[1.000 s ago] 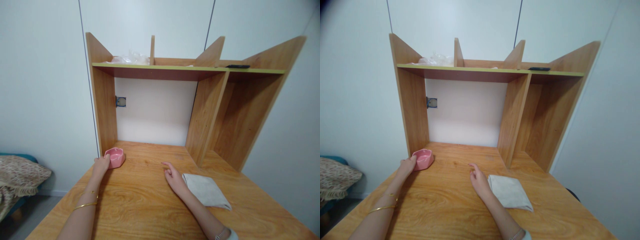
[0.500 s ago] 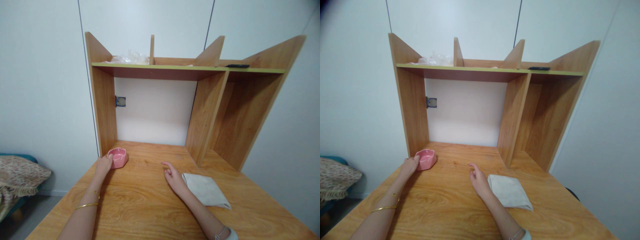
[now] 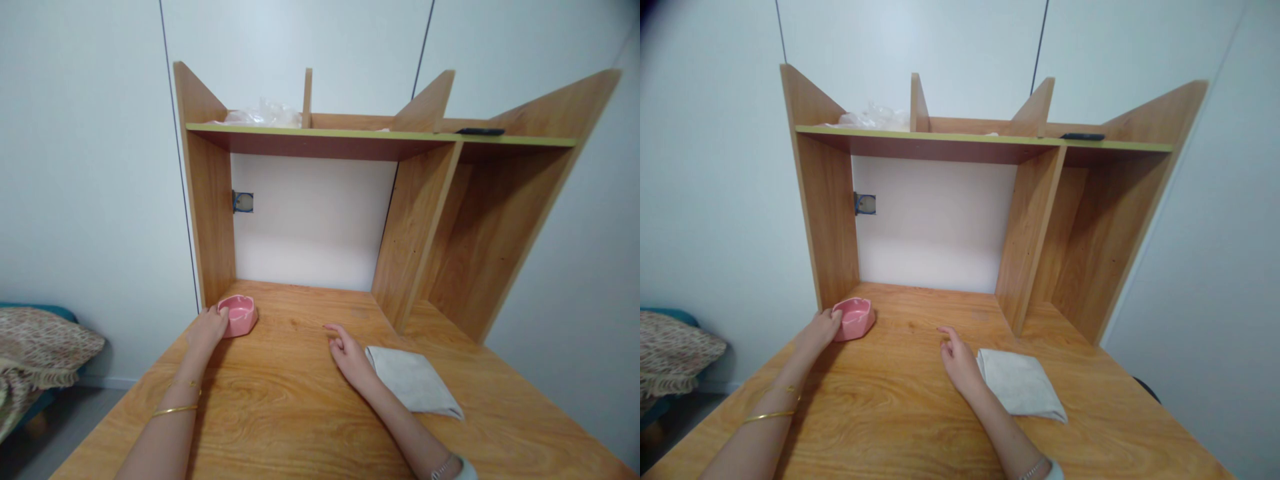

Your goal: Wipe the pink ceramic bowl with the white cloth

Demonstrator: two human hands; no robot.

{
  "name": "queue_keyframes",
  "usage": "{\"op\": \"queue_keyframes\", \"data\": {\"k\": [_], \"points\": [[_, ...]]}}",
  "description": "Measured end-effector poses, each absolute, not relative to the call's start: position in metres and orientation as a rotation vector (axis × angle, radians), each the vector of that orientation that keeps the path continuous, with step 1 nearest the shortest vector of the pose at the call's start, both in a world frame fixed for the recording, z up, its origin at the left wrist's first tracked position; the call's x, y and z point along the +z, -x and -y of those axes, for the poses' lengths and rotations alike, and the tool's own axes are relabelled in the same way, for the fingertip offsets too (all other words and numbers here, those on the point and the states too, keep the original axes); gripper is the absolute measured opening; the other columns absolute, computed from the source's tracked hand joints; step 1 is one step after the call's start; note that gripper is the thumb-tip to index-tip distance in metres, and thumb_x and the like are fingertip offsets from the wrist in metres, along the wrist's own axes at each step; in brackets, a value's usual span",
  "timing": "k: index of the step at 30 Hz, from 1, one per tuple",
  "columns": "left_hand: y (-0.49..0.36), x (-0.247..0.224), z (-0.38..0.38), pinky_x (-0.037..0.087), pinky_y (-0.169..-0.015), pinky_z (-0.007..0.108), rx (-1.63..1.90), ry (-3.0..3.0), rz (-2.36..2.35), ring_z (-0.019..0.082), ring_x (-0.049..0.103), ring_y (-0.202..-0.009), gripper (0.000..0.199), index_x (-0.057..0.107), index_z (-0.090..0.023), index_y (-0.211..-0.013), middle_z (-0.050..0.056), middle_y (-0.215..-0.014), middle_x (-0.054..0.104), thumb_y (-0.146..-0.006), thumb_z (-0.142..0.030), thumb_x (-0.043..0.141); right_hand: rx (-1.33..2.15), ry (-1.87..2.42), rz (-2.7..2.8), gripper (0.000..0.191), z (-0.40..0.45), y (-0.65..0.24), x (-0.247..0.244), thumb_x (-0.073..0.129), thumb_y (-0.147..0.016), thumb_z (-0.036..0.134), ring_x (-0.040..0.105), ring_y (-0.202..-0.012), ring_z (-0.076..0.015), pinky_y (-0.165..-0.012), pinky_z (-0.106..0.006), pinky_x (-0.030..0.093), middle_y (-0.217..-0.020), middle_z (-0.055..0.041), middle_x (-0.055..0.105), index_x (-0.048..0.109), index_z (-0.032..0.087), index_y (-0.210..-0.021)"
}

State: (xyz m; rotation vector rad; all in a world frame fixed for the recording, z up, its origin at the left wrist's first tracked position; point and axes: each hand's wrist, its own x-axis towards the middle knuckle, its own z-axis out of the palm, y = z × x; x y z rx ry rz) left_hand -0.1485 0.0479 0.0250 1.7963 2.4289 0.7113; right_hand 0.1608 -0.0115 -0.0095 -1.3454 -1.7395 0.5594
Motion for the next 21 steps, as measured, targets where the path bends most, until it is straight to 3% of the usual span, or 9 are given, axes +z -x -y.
{"op": "queue_keyframes", "data": {"k": [6, 10, 16, 21], "points": [[0.142, 0.033, -0.040, 0.042, -0.080, 0.042, 0.722, -1.683, -2.443, 0.032, 0.056, -0.099, 0.051, 0.049, -0.012, -0.120, 0.020, -0.117, 0.052, -0.086, -0.035, 0.020, 0.550, 1.338, 1.740, 0.035, 0.011, -0.161, -0.011, 0.037, -0.076, 0.020, 0.037, -0.042, -0.0110, -0.045, -0.021, 0.025, -0.046, 0.0089, 0.037, 0.049, 0.017, -0.108], [0.131, 0.040, -0.032, 0.039, -0.082, 0.045, 0.911, -1.630, -2.586, 0.035, 0.052, -0.102, 0.053, 0.039, -0.010, -0.129, 0.021, -0.121, 0.047, -0.085, -0.036, 0.026, 0.531, 1.366, 1.766, 0.035, 0.011, -0.161, -0.010, 0.036, -0.077, 0.019, 0.040, -0.044, -0.0115, -0.045, -0.021, 0.027, -0.046, 0.0083, 0.038, 0.049, 0.016, -0.109], [0.106, 0.043, -0.029, 0.036, -0.087, 0.041, 1.508, -1.950, -2.296, 0.027, 0.047, -0.103, 0.035, 0.055, -0.018, -0.109, 0.011, -0.112, 0.052, -0.081, -0.025, 0.037, 0.224, 1.632, 1.914, 0.034, 0.018, -0.161, 0.002, 0.035, -0.082, 0.020, 0.055, -0.060, -0.0154, -0.056, -0.024, 0.035, -0.063, 0.0001, 0.059, 0.052, 0.019, -0.111], [0.082, 0.032, -0.029, 0.037, -0.082, 0.037, 1.469, -2.394, -1.807, 0.023, 0.048, -0.092, 0.025, 0.061, -0.019, -0.089, 0.006, -0.094, 0.056, -0.075, -0.015, 0.040, -0.066, 2.033, 1.908, 0.041, 0.028, -0.169, 0.024, 0.041, -0.081, 0.027, 0.061, -0.088, -0.0219, -0.069, -0.029, 0.040, -0.103, -0.0103, 0.063, 0.046, 0.019, -0.120]]}}
